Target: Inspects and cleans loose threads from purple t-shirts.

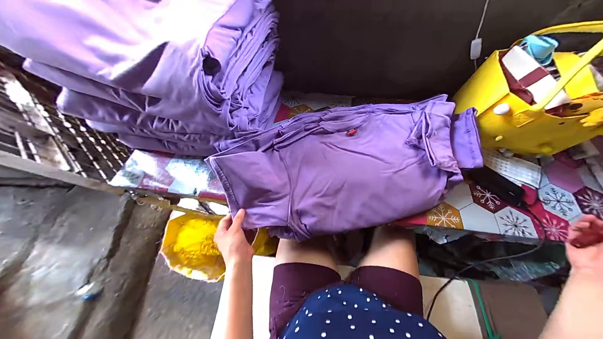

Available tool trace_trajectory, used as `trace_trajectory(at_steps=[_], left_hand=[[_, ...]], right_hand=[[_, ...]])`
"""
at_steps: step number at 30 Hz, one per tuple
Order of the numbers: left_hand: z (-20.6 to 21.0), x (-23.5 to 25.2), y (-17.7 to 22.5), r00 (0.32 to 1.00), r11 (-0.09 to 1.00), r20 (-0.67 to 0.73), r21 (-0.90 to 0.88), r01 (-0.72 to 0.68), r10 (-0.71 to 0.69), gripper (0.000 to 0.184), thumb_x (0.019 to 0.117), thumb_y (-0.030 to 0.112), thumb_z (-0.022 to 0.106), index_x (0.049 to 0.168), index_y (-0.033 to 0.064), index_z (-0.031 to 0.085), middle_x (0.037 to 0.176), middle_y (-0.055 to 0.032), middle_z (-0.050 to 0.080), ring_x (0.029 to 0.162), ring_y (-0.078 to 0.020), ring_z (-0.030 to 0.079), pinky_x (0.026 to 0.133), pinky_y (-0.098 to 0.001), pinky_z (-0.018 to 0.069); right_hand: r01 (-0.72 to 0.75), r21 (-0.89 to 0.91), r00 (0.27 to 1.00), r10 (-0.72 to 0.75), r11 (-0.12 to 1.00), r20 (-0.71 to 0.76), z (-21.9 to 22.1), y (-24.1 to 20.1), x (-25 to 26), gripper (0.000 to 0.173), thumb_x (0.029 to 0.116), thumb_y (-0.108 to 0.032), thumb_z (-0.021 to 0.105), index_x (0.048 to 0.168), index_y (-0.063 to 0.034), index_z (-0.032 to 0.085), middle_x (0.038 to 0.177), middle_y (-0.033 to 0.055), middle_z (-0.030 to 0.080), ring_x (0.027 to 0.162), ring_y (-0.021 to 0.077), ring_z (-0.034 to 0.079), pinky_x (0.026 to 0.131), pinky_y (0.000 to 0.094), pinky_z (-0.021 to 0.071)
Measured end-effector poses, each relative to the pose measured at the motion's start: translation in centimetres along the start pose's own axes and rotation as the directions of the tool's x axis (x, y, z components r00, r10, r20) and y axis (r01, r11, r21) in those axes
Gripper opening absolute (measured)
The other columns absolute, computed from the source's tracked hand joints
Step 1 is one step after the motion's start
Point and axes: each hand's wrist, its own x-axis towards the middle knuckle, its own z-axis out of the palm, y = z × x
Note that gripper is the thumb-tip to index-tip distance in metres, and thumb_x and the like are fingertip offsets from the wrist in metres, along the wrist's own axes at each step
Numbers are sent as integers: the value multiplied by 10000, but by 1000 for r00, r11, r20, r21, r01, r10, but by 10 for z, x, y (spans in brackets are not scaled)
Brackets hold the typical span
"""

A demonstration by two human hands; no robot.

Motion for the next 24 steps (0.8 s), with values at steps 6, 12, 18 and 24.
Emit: trace_trajectory(at_steps=[6,12,18,24], left_hand=[[23,-2,25,647,505,302,433,-747,700,420,905,119,698,1219,-147,616,1358,-404,503,1297,-530,480,1095,-576,385],[203,-34,29,351,545,853,97,-833,385,279,1016,109,608,1250,-23,682,1375,-215,602,1285,-345,580,1097,-505,458],[308,-27,-10,437,527,863,257,-810,252,390,918,233,771,1258,52,714,1304,-212,624,1247,-385,579,1064,-553,465],[275,-32,1,458,620,789,126,-775,411,171,991,134,660,1032,17,778,1017,-184,737,1000,-330,701,941,-539,516]], right_hand=[[82,-467,937,91,881,336,141,48,-96,322,1113,-200,340,1232,-32,588,633,-127,490,434,-34,357,411,139,339],[-206,-254,885,290,945,363,231,163,-127,285,1127,-201,362,1137,-39,596,560,-82,413,406,12,326,400,176,313],[-149,-339,915,260,929,310,238,177,-127,245,1105,-140,435,1048,17,615,547,-50,416,395,31,334,385,191,311],[-47,-395,941,173,917,291,236,187,-126,230,1087,-132,475,1029,30,627,555,-33,447,407,48,378,405,215,357]])
